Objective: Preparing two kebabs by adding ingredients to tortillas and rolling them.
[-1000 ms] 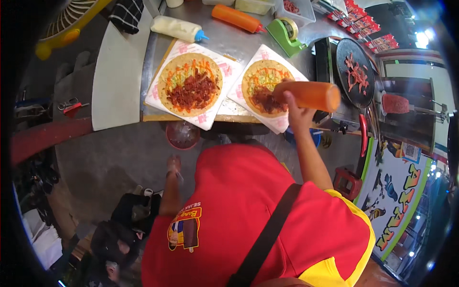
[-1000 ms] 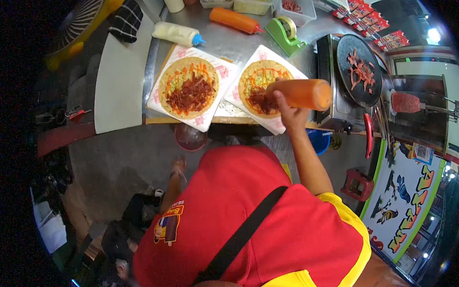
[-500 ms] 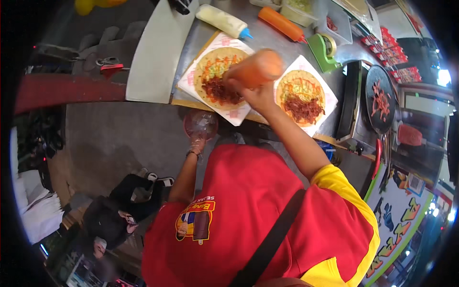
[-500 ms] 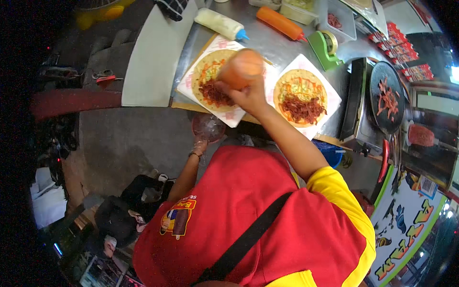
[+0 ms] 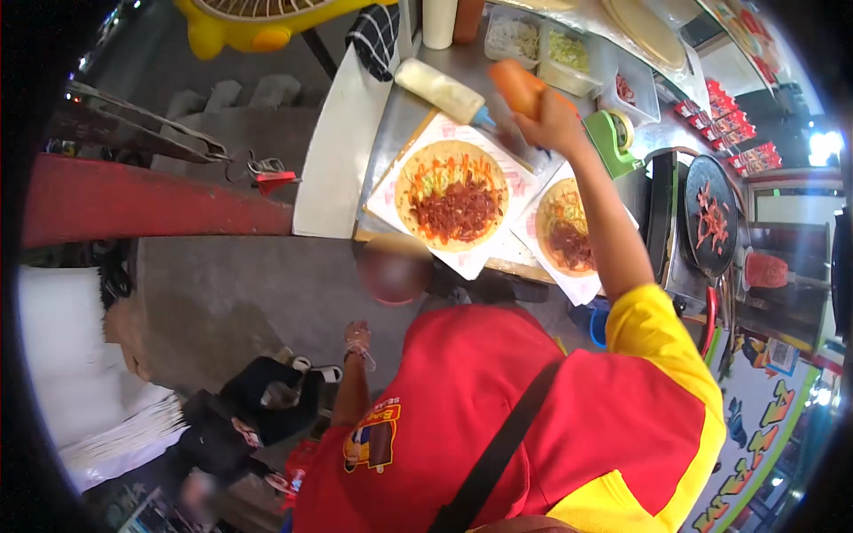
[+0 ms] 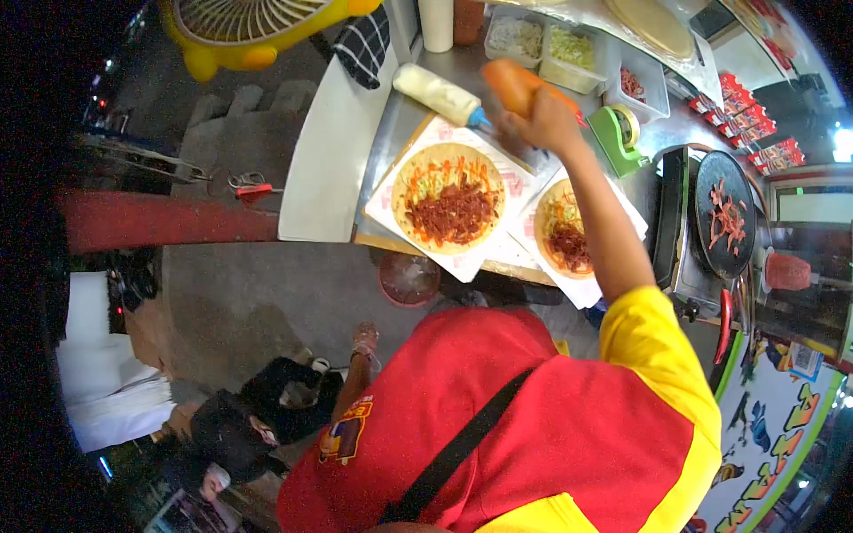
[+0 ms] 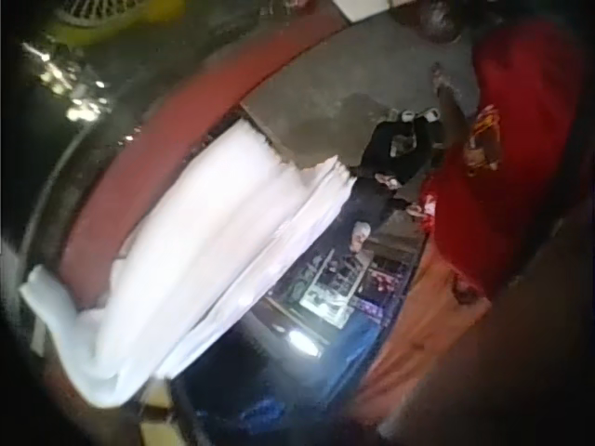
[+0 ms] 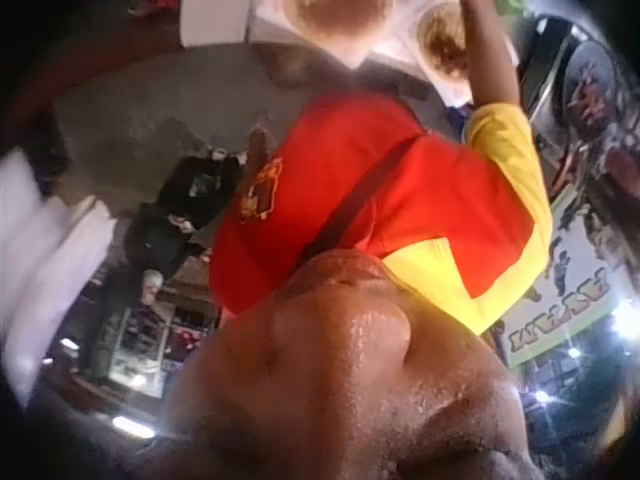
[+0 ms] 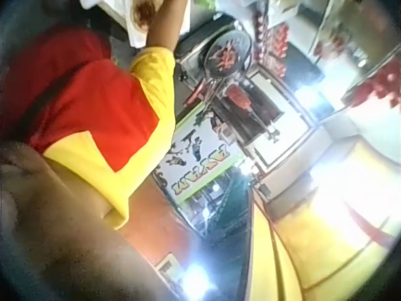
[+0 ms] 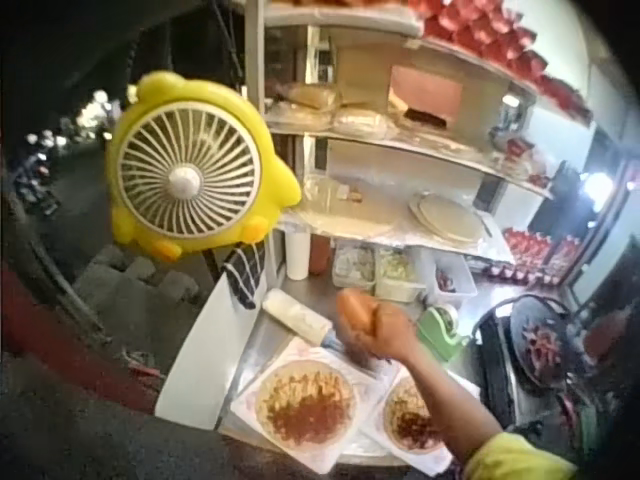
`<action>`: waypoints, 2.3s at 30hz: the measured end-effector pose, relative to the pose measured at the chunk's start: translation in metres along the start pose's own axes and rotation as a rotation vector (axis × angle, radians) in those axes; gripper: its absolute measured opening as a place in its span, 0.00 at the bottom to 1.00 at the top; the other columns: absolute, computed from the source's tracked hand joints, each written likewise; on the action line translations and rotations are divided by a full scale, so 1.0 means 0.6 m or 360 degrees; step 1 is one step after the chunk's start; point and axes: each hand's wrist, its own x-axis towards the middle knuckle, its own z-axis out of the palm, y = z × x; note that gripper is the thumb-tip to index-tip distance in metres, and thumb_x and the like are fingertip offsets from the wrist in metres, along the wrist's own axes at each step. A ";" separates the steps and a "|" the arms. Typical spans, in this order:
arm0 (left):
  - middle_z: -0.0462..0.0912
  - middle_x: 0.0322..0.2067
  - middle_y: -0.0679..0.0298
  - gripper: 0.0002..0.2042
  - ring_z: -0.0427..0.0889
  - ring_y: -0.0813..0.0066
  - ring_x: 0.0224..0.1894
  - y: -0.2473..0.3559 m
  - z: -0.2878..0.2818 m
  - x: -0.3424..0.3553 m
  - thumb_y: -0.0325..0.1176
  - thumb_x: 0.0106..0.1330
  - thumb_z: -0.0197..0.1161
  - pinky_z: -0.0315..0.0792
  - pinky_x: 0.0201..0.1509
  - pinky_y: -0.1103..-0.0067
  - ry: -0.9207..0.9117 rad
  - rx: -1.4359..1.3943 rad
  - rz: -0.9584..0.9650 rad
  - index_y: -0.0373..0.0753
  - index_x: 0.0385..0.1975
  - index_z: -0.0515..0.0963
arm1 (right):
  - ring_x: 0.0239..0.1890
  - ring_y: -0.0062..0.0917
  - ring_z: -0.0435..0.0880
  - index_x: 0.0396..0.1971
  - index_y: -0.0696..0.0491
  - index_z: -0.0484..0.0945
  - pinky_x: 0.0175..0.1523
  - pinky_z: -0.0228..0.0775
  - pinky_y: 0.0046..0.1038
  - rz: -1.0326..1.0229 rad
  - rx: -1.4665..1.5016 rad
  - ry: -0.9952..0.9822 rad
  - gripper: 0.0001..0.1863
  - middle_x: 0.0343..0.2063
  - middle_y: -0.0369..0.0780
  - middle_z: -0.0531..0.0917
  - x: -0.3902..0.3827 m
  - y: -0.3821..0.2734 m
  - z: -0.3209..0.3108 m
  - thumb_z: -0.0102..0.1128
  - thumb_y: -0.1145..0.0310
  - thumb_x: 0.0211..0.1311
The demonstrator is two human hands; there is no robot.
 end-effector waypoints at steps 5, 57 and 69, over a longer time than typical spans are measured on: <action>0.87 0.38 0.56 0.18 0.85 0.60 0.38 -0.058 0.025 0.060 0.42 0.80 0.52 0.78 0.45 0.61 0.0316 -0.1636 -0.0398 0.34 0.44 0.84 | 0.54 0.46 0.87 0.58 0.60 0.77 0.56 0.81 0.46 -0.0500 -0.0496 -0.0315 0.40 0.55 0.51 0.86 0.095 -0.176 0.077 0.69 0.37 0.63; 0.81 0.31 0.71 0.11 0.76 0.85 0.34 0.710 -0.436 -0.284 0.36 0.79 0.62 0.72 0.40 0.81 0.0007 -0.1992 0.1176 0.34 0.38 0.82 | 0.44 0.29 0.89 0.49 0.65 0.84 0.51 0.82 0.31 -0.0492 0.1392 0.0825 0.20 0.42 0.44 0.90 -0.439 0.161 -0.326 0.80 0.71 0.62; 0.83 0.26 0.60 0.19 0.81 0.71 0.31 0.535 -0.161 -0.070 0.46 0.75 0.66 0.75 0.38 0.69 0.0425 -0.1650 0.0604 0.34 0.32 0.83 | 0.60 0.36 0.84 0.66 0.65 0.71 0.68 0.75 0.38 0.0283 0.1152 0.0551 0.41 0.59 0.50 0.82 -0.426 0.196 -0.317 0.84 0.70 0.56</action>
